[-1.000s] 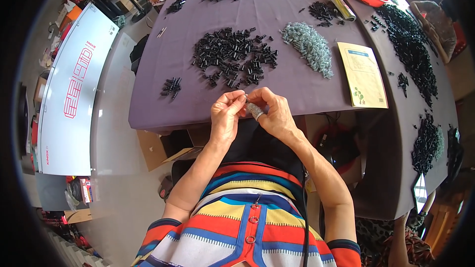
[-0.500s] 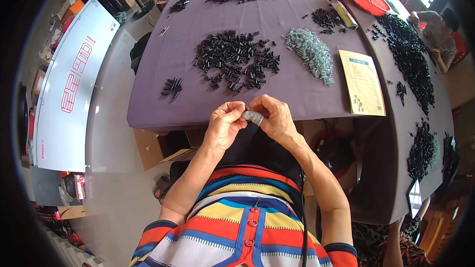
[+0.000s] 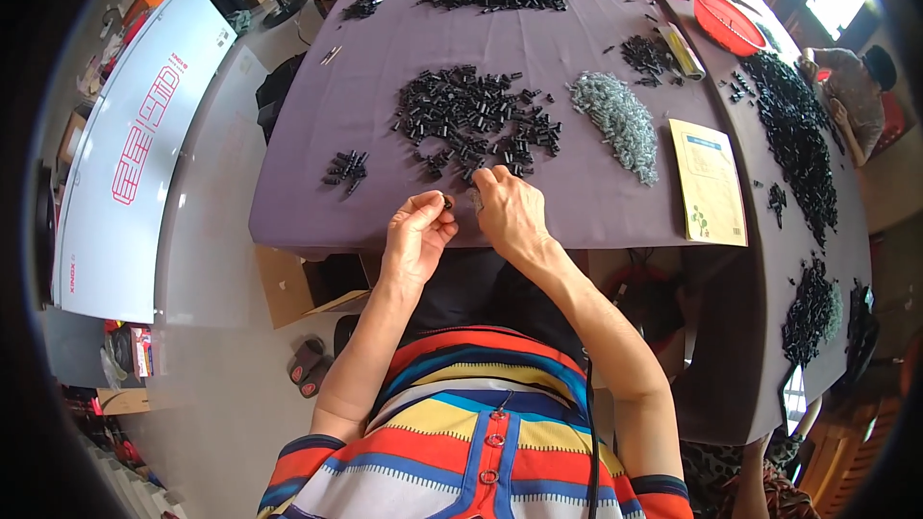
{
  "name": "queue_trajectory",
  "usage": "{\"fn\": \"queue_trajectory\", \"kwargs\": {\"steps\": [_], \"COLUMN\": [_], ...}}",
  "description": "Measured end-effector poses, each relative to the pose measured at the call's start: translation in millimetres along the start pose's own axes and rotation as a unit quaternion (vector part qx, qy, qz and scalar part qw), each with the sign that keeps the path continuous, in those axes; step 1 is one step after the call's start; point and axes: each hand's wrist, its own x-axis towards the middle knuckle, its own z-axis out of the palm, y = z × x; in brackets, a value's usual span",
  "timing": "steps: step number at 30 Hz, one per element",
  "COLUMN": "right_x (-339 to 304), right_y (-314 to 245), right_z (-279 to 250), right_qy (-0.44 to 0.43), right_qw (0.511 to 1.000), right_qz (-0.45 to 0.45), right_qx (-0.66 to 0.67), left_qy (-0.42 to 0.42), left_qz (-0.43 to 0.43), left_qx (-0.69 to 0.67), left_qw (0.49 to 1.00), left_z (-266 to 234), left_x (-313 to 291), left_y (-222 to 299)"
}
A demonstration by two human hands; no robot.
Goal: Sorting small black plastic parts and inserting them into a cylindrical container for assembly or inspection.
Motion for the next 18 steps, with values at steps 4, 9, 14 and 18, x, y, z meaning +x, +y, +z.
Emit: {"fn": "queue_trajectory", "kwargs": {"steps": [4, 9, 14, 18], "right_x": [4, 4, -7, -16], "right_y": [-2, 1, 12, 16], "right_z": [15, 16, 15, 14], "right_qy": [0.036, 0.032, 0.023, 0.057], "right_qw": [0.997, 0.998, 0.999, 0.998], "right_qz": [0.014, 0.019, -0.022, 0.014], "right_qx": [-0.074, -0.054, -0.037, -0.021], "left_qy": [-0.007, 0.003, -0.005, -0.013], "left_qz": [-0.003, -0.002, -0.001, 0.000], "left_qx": [-0.008, -0.008, -0.003, -0.002], "left_qw": [1.000, 1.000, 1.000, 1.000], "left_z": [3, 2, 3, 4], "left_x": [1, 0, 0, 0], "left_y": [2, 1, 1, 0]}}
